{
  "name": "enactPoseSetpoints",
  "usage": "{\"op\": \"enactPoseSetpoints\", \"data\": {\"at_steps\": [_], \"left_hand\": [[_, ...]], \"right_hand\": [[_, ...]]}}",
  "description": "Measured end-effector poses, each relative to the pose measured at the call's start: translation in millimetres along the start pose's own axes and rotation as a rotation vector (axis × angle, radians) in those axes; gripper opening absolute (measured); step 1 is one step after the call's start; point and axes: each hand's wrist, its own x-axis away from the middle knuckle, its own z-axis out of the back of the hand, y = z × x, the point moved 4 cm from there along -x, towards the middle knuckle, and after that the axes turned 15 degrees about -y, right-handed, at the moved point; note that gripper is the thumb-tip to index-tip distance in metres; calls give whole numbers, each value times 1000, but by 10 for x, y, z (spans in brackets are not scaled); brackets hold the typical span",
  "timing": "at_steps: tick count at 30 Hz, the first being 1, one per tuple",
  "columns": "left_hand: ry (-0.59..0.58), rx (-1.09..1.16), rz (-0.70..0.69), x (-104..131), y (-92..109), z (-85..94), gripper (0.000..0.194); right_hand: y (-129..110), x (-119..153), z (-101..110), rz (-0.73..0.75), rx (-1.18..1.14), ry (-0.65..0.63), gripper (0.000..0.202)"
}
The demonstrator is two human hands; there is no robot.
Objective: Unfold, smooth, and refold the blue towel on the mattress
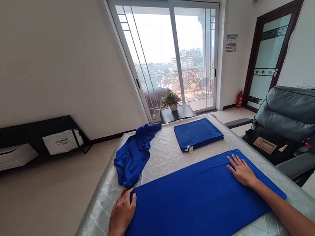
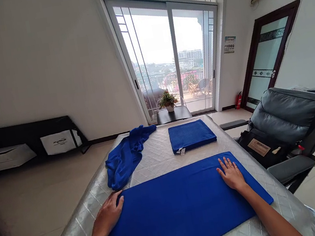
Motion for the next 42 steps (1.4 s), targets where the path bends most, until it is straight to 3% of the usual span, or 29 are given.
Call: {"op": "enactPoseSetpoints", "data": {"at_steps": [3,7,10,13,15,17,24,28,30,33,37,42], "left_hand": [[1,3,0,-20,-28,-18,50],[2,10,-8,-33,-42,-28,49],[16,20,-6,-25,-28,-14,47],[19,29,-7,-13,-3,6,45],[23,34,-4,-8,5,16,43],[33,34,-6,-6,5,18,42],[25,11,-1,-24,-28,-37,45],[51,-5,-7,-27,-25,-30,42],[61,-15,-15,-22,-22,-18,40],[62,-18,-28,-10,-17,-1,38],[58,-4,-25,4,-1,18,38],[36,21,1,3,22,25,39]], "right_hand": [[322,-66,10,-79,-8,16,73],[581,-124,43,-134,-26,20,75],[658,-139,91,-163,-37,40,75],[528,-148,159,-188,-42,92,76],[223,-149,200,-148,-34,122,76],[-282,-120,217,-44,-22,126,75],[-2743,399,-11,678,-135,-49,71],[-3730,579,-274,876,-214,-117,77],[-4015,541,-396,873,-242,-136,77],[-4229,420,-522,827,-254,-145,75],[-4254,294,-554,768,-251,-146,80],[-4114,203,-465,716,-255,-151,82]]}}
